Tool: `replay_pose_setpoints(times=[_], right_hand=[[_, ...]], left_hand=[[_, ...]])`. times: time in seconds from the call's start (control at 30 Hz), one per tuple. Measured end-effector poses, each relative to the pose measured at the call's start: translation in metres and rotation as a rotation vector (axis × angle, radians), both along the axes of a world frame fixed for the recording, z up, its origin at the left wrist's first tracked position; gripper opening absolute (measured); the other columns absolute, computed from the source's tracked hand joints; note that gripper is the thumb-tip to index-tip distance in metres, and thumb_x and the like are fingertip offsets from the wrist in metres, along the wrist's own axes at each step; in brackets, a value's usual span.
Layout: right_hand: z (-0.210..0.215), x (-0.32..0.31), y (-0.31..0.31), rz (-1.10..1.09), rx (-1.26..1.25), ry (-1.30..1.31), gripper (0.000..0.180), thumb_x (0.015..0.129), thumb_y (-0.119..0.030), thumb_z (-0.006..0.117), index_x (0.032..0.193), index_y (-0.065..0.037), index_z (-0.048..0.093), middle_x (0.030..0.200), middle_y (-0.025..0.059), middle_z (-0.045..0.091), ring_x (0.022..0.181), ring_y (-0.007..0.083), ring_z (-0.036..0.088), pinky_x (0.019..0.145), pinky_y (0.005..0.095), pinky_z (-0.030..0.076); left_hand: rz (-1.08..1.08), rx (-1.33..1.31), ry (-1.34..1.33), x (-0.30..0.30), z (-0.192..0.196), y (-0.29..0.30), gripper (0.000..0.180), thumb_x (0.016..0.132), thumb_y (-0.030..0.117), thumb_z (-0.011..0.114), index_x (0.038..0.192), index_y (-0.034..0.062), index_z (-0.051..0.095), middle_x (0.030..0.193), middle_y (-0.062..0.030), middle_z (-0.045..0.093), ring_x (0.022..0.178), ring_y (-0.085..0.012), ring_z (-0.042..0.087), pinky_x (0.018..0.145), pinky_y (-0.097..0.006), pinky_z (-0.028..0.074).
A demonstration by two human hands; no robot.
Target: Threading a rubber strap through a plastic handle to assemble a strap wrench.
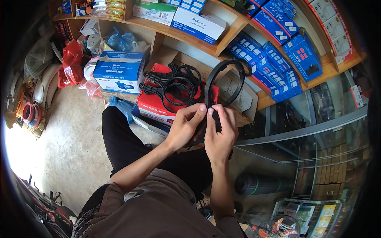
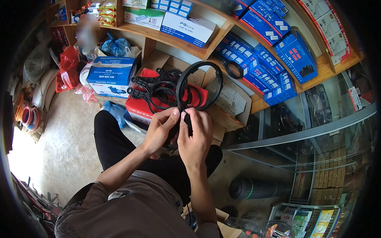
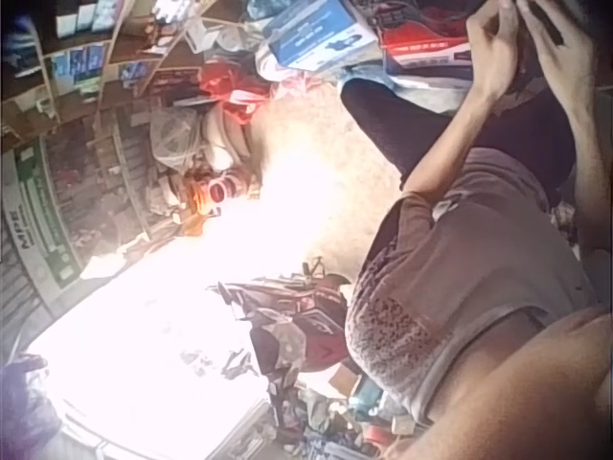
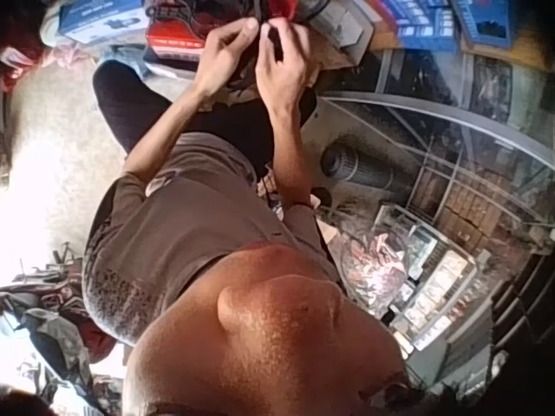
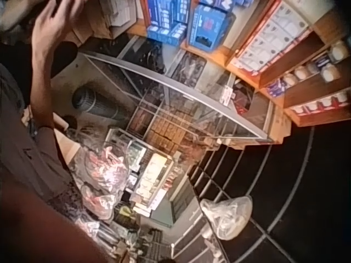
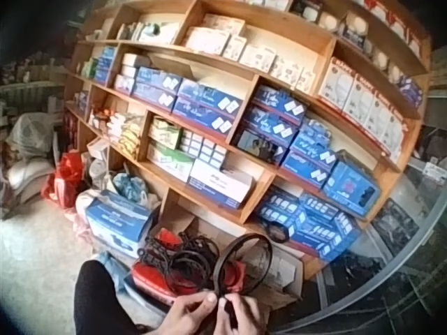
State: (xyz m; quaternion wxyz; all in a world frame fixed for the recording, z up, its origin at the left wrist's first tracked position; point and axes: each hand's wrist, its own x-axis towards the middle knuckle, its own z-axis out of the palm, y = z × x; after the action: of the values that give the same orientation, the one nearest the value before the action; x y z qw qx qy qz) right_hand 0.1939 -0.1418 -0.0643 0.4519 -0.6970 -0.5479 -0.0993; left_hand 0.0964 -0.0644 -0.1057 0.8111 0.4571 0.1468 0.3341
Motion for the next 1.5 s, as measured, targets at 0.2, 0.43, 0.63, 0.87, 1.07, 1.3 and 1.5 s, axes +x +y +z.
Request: replay_pose_setpoints(times=[0.2, 0.43, 0.63, 0.87, 1.07, 1.3, 1.5], right_hand=[[0.004, 0.002, 0.002, 0.091, -0.049, -0.008, 0.021, 0.094, -0.003, 0.075, 0.114, -0.001, 0.069, 0.105, 0.0127, 0.069, 0.094, 0.0263, 0.069, 0.082, 0.037, 0.054], [0.007, 0.006, -0.005, 0.038, -0.081, 0.101, 0.03, 0.089, -0.003, 0.078, 0.117, -0.003, 0.067, 0.104, 0.0135, 0.068, 0.097, 0.0321, 0.067, 0.082, 0.0432, 0.054], [0.003, 0.002, -0.001, 0.053, -0.064, 0.038, 0.025, 0.091, -0.003, 0.074, 0.114, -0.001, 0.066, 0.103, 0.0138, 0.066, 0.096, 0.0338, 0.065, 0.081, 0.0448, 0.052], [-0.011, 0.002, -0.004, 0.085, -0.048, -0.022, 0.023, 0.093, -0.001, 0.07, 0.116, 0.001, 0.065, 0.1, 0.0136, 0.063, 0.095, 0.0345, 0.063, 0.08, 0.0446, 0.05], [0.004, 0.024, -0.009, 0.294, -0.141, -0.124, 0.023, 0.088, 0.005, 0.072, 0.11, 0.002, 0.068, 0.096, 0.0122, 0.061, 0.087, 0.0305, 0.063, 0.077, 0.0405, 0.05], [0.018, 0.033, -0.018, 0.269, -0.239, -0.347, 0.028, 0.082, 0.003, 0.074, 0.108, -0.002, 0.066, 0.096, 0.0113, 0.062, 0.085, 0.0317, 0.063, 0.071, 0.043, 0.051], [-0.004, 0.02, -0.015, 0.241, -0.102, 0.115, 0.016, 0.092, 0.0, 0.071, 0.106, 0.004, 0.065, 0.094, 0.0144, 0.062, 0.081, 0.0317, 0.066, 0.073, 0.0369, 0.053]], left_hand=[[0.037, -0.021, 0.031, -0.007, -0.005, 0.01, 0.043, 0.114, 0.036, 0.049, 0.097, 0.0032, 0.071, 0.068, 0.0007, 0.058, 0.052, -0.0059, 0.049, 0.047, -0.024, 0.036], [-0.024, -0.191, -0.046, -0.009, 0.008, 0.006, 0.048, 0.115, 0.04, 0.042, 0.095, 0.0046, 0.067, 0.068, -0.0037, 0.061, 0.051, -0.0104, 0.053, 0.05, -0.025, 0.043], [0.02, -0.101, -0.002, -0.003, -0.005, -0.002, 0.047, 0.115, 0.037, 0.043, 0.095, 0.0024, 0.068, 0.068, -0.0021, 0.059, 0.054, -0.0076, 0.053, 0.049, -0.024, 0.042], [0.156, 0.017, -0.004, 0.003, -0.006, -0.009, 0.048, 0.115, 0.037, 0.044, 0.096, 0.0016, 0.071, 0.07, -0.0006, 0.062, 0.054, -0.0045, 0.053, 0.047, -0.024, 0.039], [0.126, -0.019, 0.155, -0.006, 0.0, -0.008, 0.049, 0.115, 0.038, 0.046, 0.09, 0.0037, 0.071, 0.067, 0.0004, 0.061, 0.053, -0.006, 0.055, 0.046, -0.025, 0.039], [0.09, -0.025, 0.165, -0.011, -0.003, -0.018, 0.055, 0.114, 0.041, 0.046, 0.082, 0.0034, 0.068, 0.061, 0.001, 0.058, 0.049, -0.0061, 0.051, 0.045, -0.025, 0.036], [0.094, 0.02, 0.144, 0.003, -0.004, -0.011, 0.056, 0.115, 0.044, 0.041, 0.089, 0.0039, 0.069, 0.063, -0.0037, 0.062, 0.047, -0.0095, 0.055, 0.045, -0.024, 0.04]])
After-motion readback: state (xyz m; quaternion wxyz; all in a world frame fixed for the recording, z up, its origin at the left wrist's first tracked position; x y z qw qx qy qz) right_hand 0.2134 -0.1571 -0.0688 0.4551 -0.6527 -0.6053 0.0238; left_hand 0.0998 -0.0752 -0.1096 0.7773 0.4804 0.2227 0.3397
